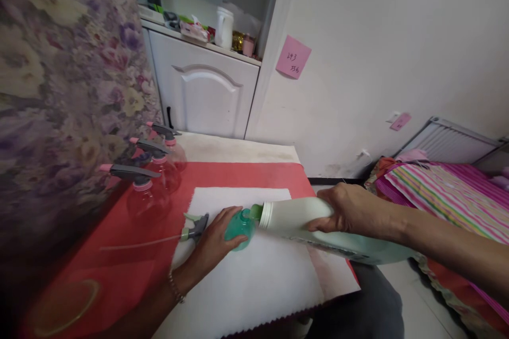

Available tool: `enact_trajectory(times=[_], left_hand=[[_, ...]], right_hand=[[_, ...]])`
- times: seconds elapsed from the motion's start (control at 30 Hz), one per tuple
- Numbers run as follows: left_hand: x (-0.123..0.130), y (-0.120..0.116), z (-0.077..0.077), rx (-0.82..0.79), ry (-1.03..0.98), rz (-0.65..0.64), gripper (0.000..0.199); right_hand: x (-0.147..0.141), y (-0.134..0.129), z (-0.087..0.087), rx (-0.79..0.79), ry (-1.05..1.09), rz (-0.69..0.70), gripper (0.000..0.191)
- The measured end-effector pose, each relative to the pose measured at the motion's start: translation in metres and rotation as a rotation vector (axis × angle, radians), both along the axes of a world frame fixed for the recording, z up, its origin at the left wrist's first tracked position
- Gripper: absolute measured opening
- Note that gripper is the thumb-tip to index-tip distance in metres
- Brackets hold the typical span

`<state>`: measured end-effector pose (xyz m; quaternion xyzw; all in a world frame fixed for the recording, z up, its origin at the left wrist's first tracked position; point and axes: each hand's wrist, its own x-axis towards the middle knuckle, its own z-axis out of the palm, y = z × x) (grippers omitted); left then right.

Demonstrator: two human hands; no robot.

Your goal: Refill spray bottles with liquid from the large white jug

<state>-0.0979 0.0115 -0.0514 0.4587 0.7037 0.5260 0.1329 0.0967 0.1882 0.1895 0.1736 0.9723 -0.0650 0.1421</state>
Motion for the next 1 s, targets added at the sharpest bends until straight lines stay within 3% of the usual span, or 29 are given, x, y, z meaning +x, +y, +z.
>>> enact_trajectory(times=[1.0], left_hand=[[0.0017, -0.0005, 0.0027, -0.005, -0.022, 0.0, 0.058]], right_hand=[[-0.002, -0.0035, 0.0047, 0.01, -0.017, -0.001, 0.051]])
